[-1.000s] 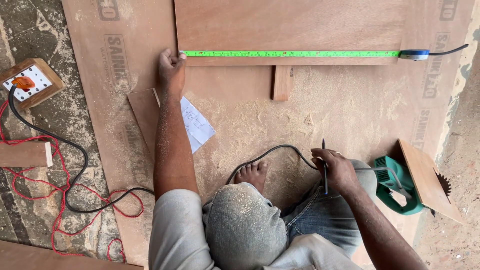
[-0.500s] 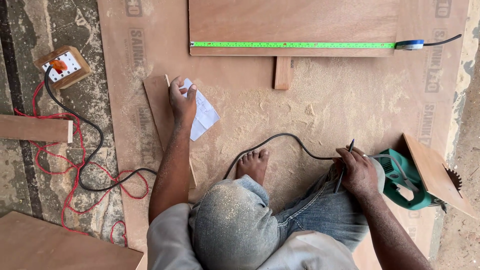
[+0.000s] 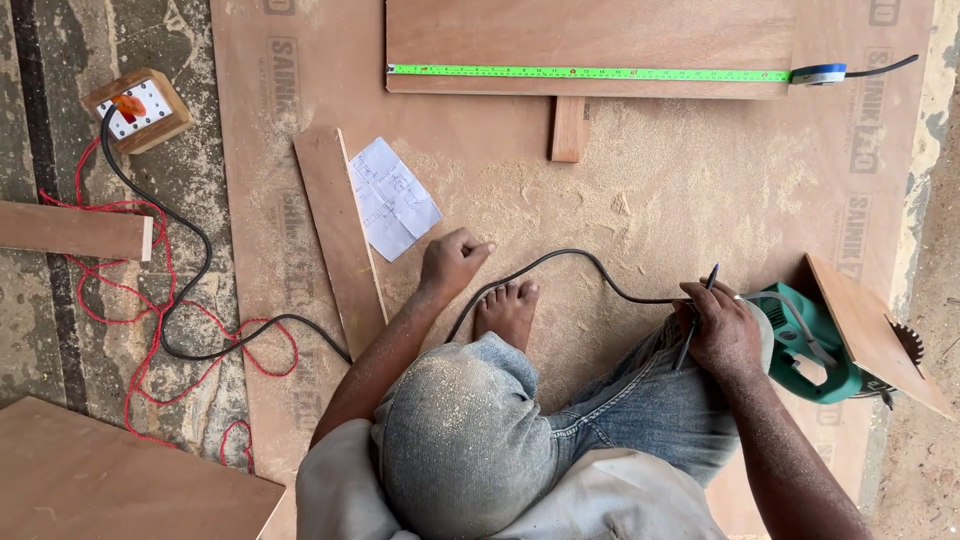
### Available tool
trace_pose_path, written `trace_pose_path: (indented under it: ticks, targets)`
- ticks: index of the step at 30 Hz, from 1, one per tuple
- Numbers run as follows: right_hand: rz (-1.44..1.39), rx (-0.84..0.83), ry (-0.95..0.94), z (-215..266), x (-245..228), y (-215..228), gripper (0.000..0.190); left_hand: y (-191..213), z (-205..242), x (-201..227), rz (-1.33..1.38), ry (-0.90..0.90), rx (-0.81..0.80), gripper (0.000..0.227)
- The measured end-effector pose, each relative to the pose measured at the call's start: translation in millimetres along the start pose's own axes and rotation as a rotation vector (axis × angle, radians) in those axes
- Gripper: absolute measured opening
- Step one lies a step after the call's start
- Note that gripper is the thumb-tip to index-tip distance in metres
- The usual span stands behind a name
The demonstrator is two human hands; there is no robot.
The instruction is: Measuring and cutting a plywood sheet with a circular saw.
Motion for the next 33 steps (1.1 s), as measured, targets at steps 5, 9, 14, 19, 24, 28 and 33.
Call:
trace_pose_path:
  ticks: [5,9,14,19,24,28,33]
  targets:
    - [0.007,0.004,-0.011,0,-2,3,0.038,-47,55,32,-0.091,-0.056,-0.395,0.024]
    - [0.019,-0.012,-0.019,-2,-7,7,0.038,-88,82,7,-0.197,-0.097,-0.632,0.063]
    - [0.011,-0.015,-0.006,-4,-6,3,0.038,-82,80,10,-0.172,-0.051,-0.618,0.067]
    - [0.003,-0.028,-0.019,-5,-5,3,0.038,-69,81,22,-0.235,0.066,-0.71,0.073]
    - [0.007,-0.025,-0.016,-4,-3,-2,0.039,-79,78,14,-0.243,-0.015,-0.666,0.069]
    - [0.013,-0.042,-0.012,-7,-2,-6,0.039,-77,79,15,-0.265,0.021,-0.697,0.067]
    - [0.013,-0.053,0.023,-26,-7,-12,0.039,-76,75,16,-0.267,0.004,-0.685,0.064]
Point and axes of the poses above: each hand's wrist, its own z-axis away from the middle knuckle, its own y-axis out of the back of the hand, x = y × z, the point moved 8 cm from there along -z, towards the middle knuckle, and after that the axes turned 11 degrees about x, right-handed, at the moved point
